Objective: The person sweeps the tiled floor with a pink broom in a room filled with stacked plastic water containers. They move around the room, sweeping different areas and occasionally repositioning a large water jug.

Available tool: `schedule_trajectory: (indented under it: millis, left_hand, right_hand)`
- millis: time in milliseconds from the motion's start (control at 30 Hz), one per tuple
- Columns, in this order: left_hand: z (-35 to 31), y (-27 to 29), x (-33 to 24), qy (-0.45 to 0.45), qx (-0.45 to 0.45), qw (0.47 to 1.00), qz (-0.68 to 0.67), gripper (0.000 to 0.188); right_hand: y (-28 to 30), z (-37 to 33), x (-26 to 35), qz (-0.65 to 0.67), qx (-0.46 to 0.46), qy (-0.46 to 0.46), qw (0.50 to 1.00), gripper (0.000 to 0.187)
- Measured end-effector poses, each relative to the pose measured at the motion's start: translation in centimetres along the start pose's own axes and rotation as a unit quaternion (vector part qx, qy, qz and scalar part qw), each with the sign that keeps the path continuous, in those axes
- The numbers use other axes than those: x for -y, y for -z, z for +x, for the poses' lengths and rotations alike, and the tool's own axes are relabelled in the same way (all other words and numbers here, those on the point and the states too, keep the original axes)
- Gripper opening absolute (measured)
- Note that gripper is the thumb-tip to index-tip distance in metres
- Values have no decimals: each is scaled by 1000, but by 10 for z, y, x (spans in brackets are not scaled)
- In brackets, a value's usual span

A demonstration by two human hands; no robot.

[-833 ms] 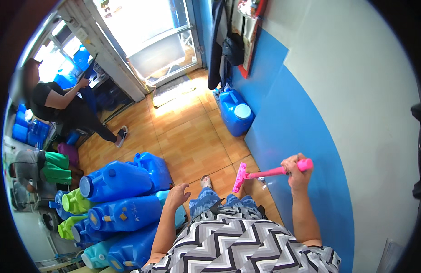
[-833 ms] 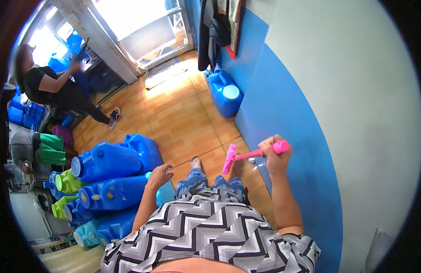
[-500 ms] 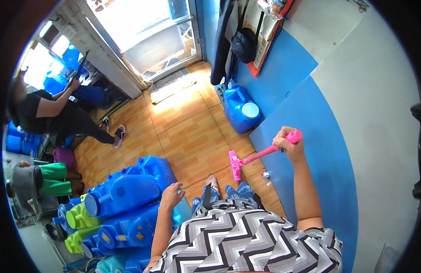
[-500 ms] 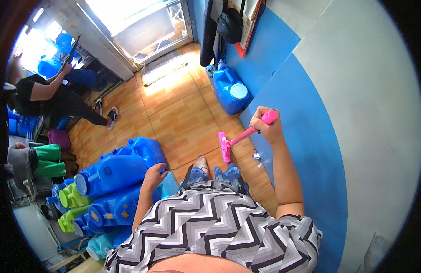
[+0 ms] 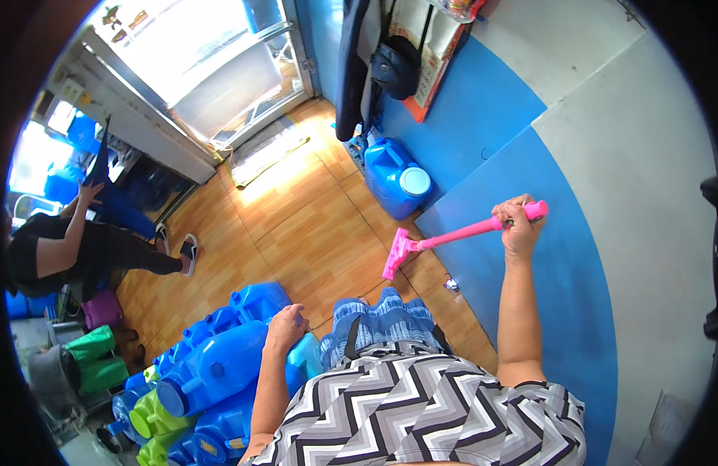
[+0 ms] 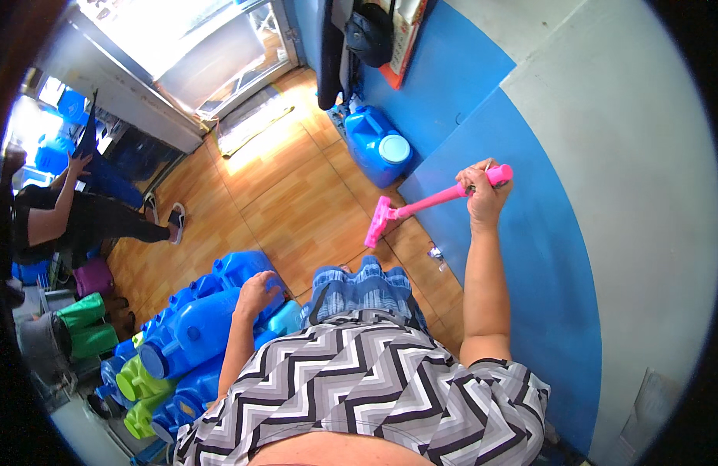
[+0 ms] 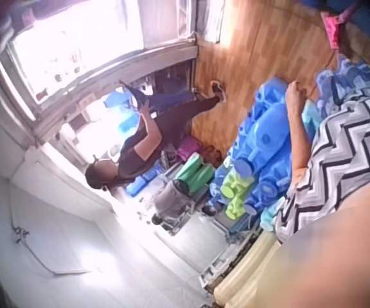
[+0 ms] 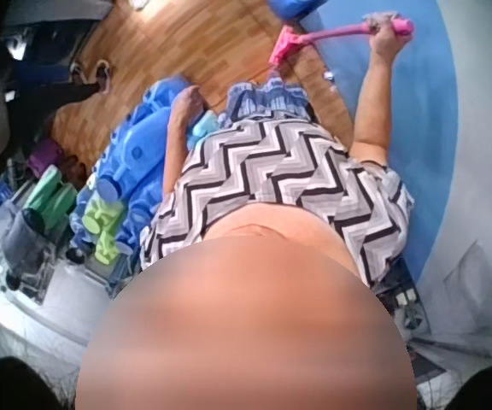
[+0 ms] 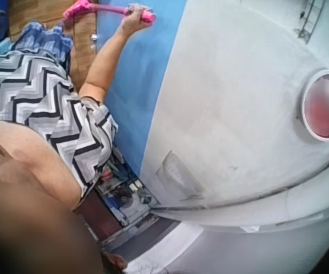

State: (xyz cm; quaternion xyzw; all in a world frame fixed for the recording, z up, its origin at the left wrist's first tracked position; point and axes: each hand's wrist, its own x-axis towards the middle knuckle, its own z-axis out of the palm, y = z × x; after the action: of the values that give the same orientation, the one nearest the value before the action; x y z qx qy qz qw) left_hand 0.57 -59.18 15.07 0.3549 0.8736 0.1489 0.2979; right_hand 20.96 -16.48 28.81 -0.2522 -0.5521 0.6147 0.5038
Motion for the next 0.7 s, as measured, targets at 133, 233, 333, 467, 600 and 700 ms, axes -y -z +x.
schedule_trajectory:
  millis: [133,233,333,467,600,700]
  left_hand:
    - [14,-2,-8,-29,-10,1000,-5,37]
    - [18,-9,-23,-53,-5,998,15,37]
    - [16,-22,-45,-69,22,997,24,36]
    - [9,-45,-79,-106,42,993,40,36]
    - [-3,-75,-112,-128,59,989,46,35]
    - [-6,-96,-135,-151,93,982,60,36]
  right_hand:
    - [29,-10,-12,-44,-19,6,999,17]
    - [67,-28,-15,-68,-51,3,996,19]
    - [120,-58,1,-95,-97,-5,991,16]
    - [184,-109,38,-62,-154,2,986,19]
    - [221,-154,71,-70,-104,-10,992,20]
    - [220,-173,81,-90,-57,-36,994,20]
